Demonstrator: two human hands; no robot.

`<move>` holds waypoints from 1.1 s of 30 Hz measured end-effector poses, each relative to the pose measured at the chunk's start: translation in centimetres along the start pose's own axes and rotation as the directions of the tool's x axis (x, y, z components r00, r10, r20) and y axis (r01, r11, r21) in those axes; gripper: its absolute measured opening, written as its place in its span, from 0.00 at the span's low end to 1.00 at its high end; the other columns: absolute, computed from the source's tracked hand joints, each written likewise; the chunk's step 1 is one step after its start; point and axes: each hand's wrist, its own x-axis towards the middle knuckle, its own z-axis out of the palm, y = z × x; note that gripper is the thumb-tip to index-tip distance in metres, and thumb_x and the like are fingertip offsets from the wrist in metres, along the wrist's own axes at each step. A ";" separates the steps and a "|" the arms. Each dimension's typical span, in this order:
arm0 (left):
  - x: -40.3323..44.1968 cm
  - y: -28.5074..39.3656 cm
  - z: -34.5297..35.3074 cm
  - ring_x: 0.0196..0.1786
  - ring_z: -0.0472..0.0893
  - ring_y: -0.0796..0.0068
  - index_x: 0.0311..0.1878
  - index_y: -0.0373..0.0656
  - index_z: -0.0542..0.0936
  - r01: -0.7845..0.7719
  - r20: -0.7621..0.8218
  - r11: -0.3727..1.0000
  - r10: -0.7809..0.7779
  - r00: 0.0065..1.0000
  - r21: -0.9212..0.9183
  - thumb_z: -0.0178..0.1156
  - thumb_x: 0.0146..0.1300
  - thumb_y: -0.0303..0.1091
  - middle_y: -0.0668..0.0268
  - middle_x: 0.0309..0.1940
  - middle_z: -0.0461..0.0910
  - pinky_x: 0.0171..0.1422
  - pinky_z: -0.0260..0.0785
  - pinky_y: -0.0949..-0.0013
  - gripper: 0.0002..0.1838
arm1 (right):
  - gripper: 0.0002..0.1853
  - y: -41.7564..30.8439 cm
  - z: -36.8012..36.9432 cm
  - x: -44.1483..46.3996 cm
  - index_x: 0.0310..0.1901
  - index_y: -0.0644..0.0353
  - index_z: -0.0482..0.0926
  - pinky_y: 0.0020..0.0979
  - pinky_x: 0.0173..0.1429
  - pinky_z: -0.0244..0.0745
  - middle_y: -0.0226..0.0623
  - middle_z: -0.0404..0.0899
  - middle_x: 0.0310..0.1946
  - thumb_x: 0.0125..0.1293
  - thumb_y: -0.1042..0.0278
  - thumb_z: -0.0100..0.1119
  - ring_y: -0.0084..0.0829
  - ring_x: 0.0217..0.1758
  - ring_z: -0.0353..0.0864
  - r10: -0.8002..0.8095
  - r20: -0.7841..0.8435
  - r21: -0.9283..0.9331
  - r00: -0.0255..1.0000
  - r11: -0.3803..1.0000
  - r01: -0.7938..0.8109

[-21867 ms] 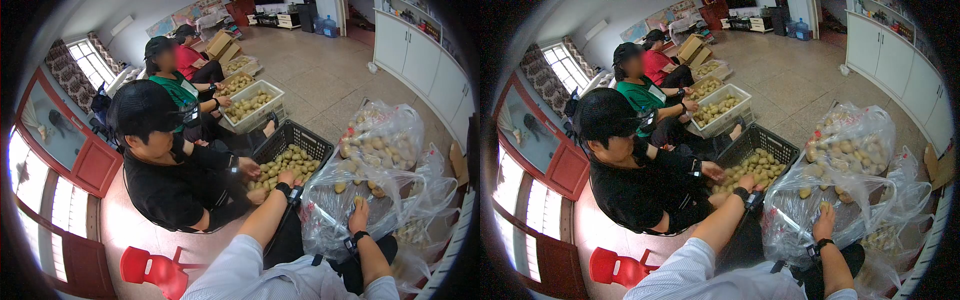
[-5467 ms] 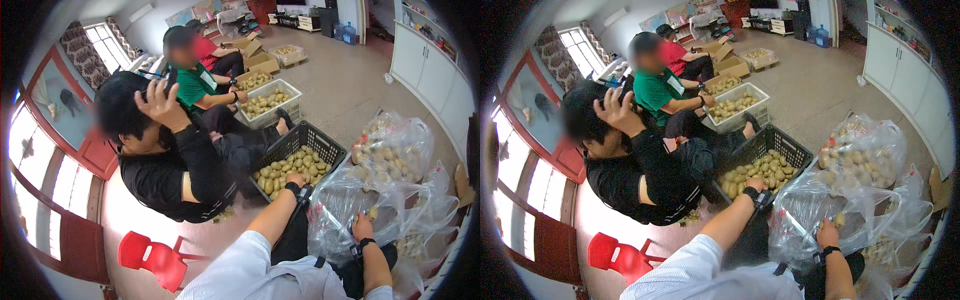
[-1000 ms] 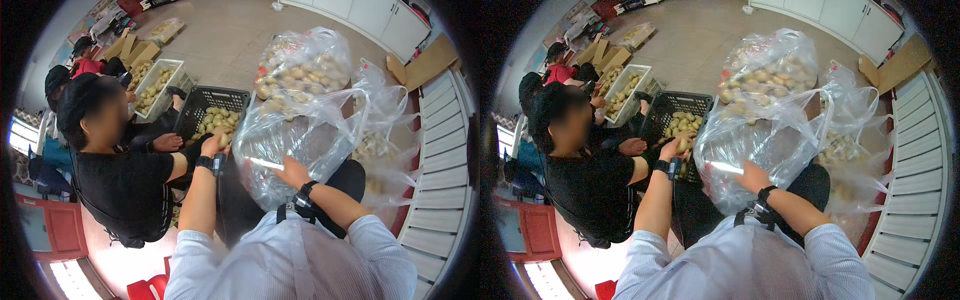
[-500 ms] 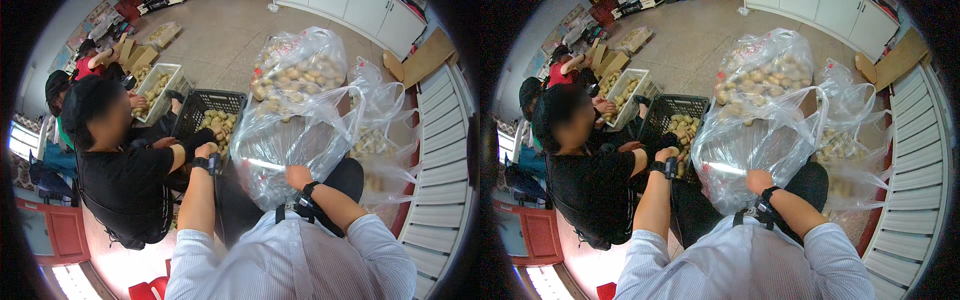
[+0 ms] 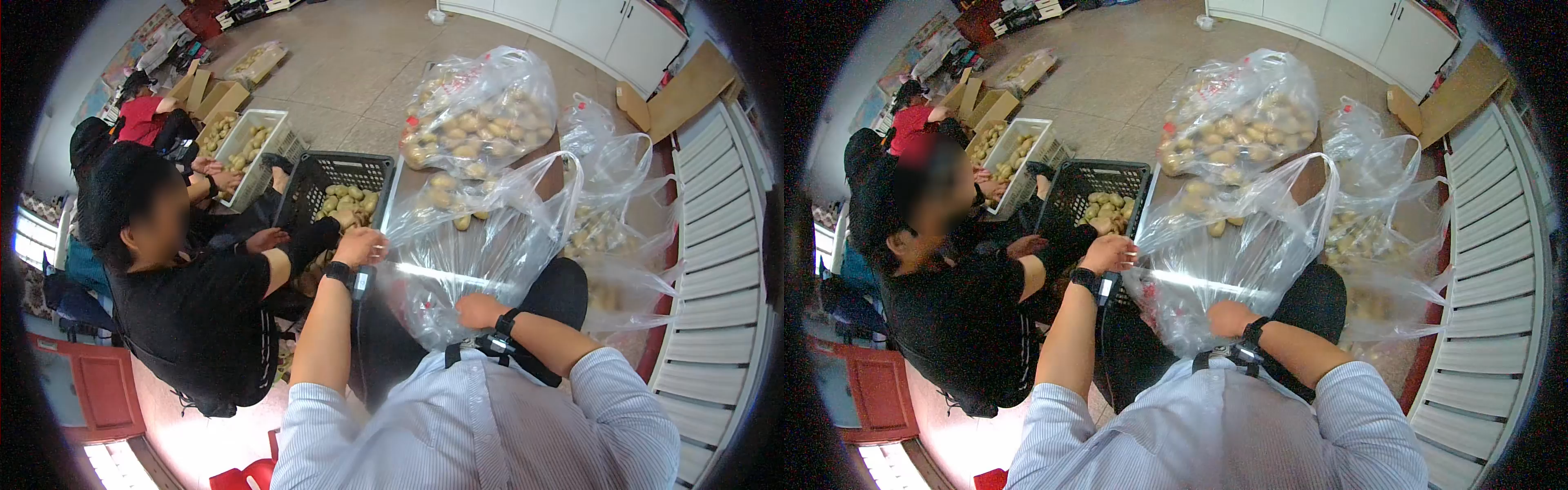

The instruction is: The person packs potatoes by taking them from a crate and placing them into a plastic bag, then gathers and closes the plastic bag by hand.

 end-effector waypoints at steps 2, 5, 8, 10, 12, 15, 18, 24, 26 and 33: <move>0.2 0.2 0.8 0.40 0.83 0.66 0.46 0.40 0.76 0.011 0.067 0.999 -0.013 0.998 0.039 0.56 0.66 0.38 0.62 0.42 0.82 0.43 0.78 0.61 0.12 | 0.15 0.4 0.5 0.5 0.29 0.63 0.80 0.51 0.44 0.75 0.53 0.81 0.32 0.51 0.58 0.55 0.56 0.38 0.81 -0.085 -0.010 0.060 0.996 0.995 0.086; -0.1 0.5 2.3 0.39 0.82 0.72 0.45 0.41 0.80 0.020 0.130 0.994 -0.033 0.991 0.104 0.56 0.64 0.40 0.66 0.40 0.83 0.40 0.75 0.66 0.14 | 0.16 0.2 -0.3 0.3 0.29 0.64 0.79 0.51 0.43 0.74 0.52 0.80 0.30 0.51 0.57 0.55 0.56 0.37 0.80 -0.153 -0.028 0.091 0.988 0.984 0.155; 1.3 -0.2 2.4 0.43 0.82 0.67 0.47 0.41 0.77 -0.007 0.208 0.964 -0.051 0.977 0.267 0.57 0.67 0.42 0.64 0.46 0.82 0.45 0.78 0.62 0.14 | 0.16 -0.7 -2.6 0.1 0.31 0.64 0.81 0.49 0.42 0.74 0.52 0.81 0.30 0.50 0.57 0.56 0.53 0.36 0.81 -0.271 0.113 0.135 0.956 0.957 0.255; 1.4 -0.3 2.7 0.43 0.82 0.68 0.48 0.41 0.77 -0.025 0.208 0.946 -0.045 0.977 0.323 0.57 0.66 0.43 0.65 0.46 0.81 0.45 0.78 0.62 0.15 | 0.17 -1.6 -3.0 -0.4 0.31 0.64 0.80 0.49 0.41 0.73 0.52 0.80 0.29 0.52 0.55 0.56 0.52 0.35 0.80 -0.314 0.149 0.194 0.938 0.939 0.283; 1.7 -0.3 3.0 0.44 0.82 0.70 0.48 0.42 0.78 -0.040 0.209 0.925 -0.043 0.977 0.377 0.58 0.66 0.43 0.66 0.46 0.81 0.45 0.78 0.62 0.16 | 0.18 -2.1 -3.2 -0.2 0.30 0.64 0.79 0.48 0.40 0.72 0.52 0.80 0.29 0.54 0.54 0.56 0.52 0.34 0.79 -0.357 0.182 0.258 0.916 0.916 0.306; 2.1 -0.8 3.2 0.43 0.81 0.72 0.50 0.43 0.78 -0.068 0.143 0.888 0.002 0.990 0.454 0.59 0.65 0.44 0.68 0.45 0.80 0.44 0.78 0.63 0.17 | 0.19 -2.2 -3.7 -0.2 0.29 0.64 0.79 0.46 0.39 0.72 0.50 0.80 0.28 0.60 0.52 0.55 0.52 0.33 0.78 -0.322 0.200 0.362 0.925 0.902 0.236; 1.9 -0.4 3.1 0.42 0.79 0.74 0.52 0.43 0.78 -0.156 0.143 0.868 0.099 0.985 0.471 0.60 0.64 0.43 0.69 0.43 0.79 0.44 0.77 0.65 0.18 | 0.17 -0.4 -5.9 1.1 0.34 0.61 0.79 0.40 0.40 0.73 0.46 0.80 0.28 0.63 0.53 0.56 0.43 0.33 0.80 -0.147 -0.135 0.421 0.980 0.887 0.191; 1.0 0.8 3.8 0.35 0.78 0.73 0.51 0.41 0.79 -0.180 -0.114 0.930 0.226 0.967 0.322 0.61 0.59 0.39 0.62 0.39 0.81 0.38 0.73 0.68 0.18 | 0.25 6.7 -13.0 4.0 0.48 0.63 0.79 0.39 0.52 0.74 0.50 0.81 0.46 0.58 0.50 0.61 0.44 0.47 0.81 0.310 -0.348 0.588 0.885 0.807 -0.051; 0.7 1.1 4.0 0.36 0.79 0.73 0.52 0.41 0.80 -0.228 -0.150 0.910 0.294 0.944 0.347 0.61 0.59 0.38 0.61 0.41 0.81 0.37 0.73 0.68 0.19 | 0.27 10.2 -14.3 5.1 0.51 0.65 0.77 0.38 0.55 0.73 0.52 0.81 0.46 0.59 0.50 0.61 0.46 0.51 0.80 0.366 -0.439 0.569 0.820 0.820 -0.062; 1.3 0.7 3.8 0.42 0.79 0.71 0.52 0.42 0.80 -0.318 -0.158 0.899 0.376 0.913 0.300 0.63 0.60 0.39 0.62 0.47 0.80 0.43 0.74 0.67 0.19 | 0.21 16.9 -21.6 3.2 0.55 0.61 0.76 0.39 0.56 0.72 0.47 0.81 0.49 0.65 0.58 0.56 0.47 0.52 0.79 0.279 -0.610 0.220 0.742 0.959 -0.180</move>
